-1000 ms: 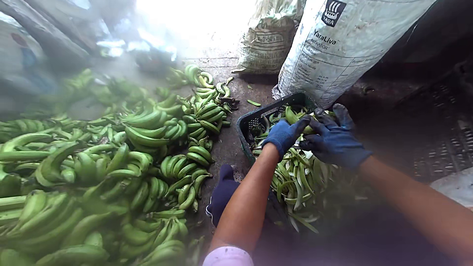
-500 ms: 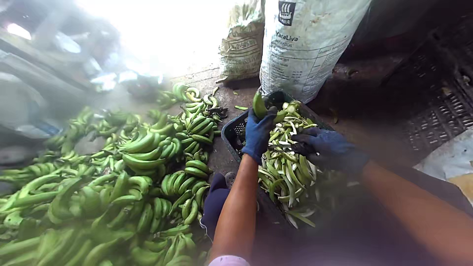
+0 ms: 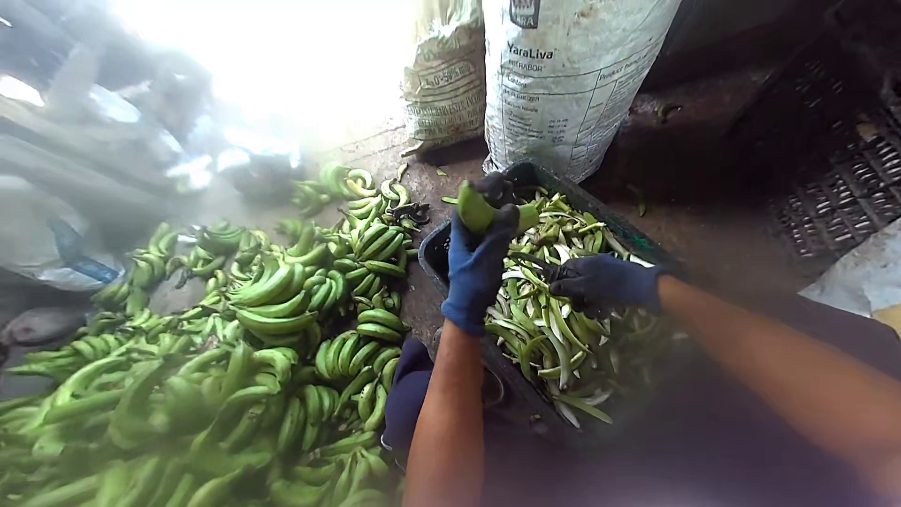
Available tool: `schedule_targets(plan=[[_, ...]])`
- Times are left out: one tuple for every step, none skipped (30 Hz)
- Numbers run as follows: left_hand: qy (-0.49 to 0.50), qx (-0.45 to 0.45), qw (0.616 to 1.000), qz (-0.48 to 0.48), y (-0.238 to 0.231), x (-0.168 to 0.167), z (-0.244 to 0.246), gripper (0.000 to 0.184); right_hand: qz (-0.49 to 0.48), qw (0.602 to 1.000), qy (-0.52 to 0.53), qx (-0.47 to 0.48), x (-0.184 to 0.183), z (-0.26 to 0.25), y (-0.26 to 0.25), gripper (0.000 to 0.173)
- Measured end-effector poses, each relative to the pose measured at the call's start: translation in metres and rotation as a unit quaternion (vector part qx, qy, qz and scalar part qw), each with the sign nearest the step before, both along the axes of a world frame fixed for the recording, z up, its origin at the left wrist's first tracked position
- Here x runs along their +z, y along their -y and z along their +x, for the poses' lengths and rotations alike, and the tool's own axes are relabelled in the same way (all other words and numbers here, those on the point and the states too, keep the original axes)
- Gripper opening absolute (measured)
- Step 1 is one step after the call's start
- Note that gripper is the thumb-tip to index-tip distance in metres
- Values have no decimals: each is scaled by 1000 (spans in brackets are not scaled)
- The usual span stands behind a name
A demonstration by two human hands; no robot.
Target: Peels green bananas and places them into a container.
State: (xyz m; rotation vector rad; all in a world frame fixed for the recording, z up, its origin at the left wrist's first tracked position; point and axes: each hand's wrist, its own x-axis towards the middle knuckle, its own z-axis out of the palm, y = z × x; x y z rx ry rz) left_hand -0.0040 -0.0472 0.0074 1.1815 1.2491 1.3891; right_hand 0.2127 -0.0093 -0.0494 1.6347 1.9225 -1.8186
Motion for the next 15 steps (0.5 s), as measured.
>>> schedule_targets(plan=[[44,-8,999,10,-5,2,-4,60,21,999,-43,-14,7,1,3,38],[80,-3,996,33,-12,2,-7,63,76,993,-91,-15,15,4,5,40],[78,14,996,43,-17,0,-11,63,151,980,-131,-6,20,7,5,45],[67,27,996,55,-20,-1,-13,59,241,958,-154,21,25,10,4,49],[65,39,995,69,-23,-3,-13,55,322,931,-166,56,28,13,3,52],[64,33,995,73,-23,-4,-13,54,394,899,-170,82,29,14,2,56],[59,21,995,73,-19,-3,-8,52,448,873,-164,104,31,13,2,57],[54,7,997,63,-12,1,-1,49,479,856,-157,118,35,10,1,57],[45,2,998,37,-1,6,7,46,489,851,-145,125,40,8,-2,55],[36,4,999,1,10,9,15,41,502,847,-133,116,45,6,-7,50],[41,-17,999,-29,17,10,20,39,523,841,-110,89,48,5,-15,45],[50,-60,996,-42,22,9,20,40,540,837,-62,56,49,10,-26,42],[70,-100,991,-53,23,7,19,41,546,837,5,28,47,20,-38,48],[95,-133,985,-62,22,6,17,40,538,841,55,3,46,29,-47,53],[108,-156,980,-67,20,8,15,39,522,849,72,-24,51,35,-51,55]])
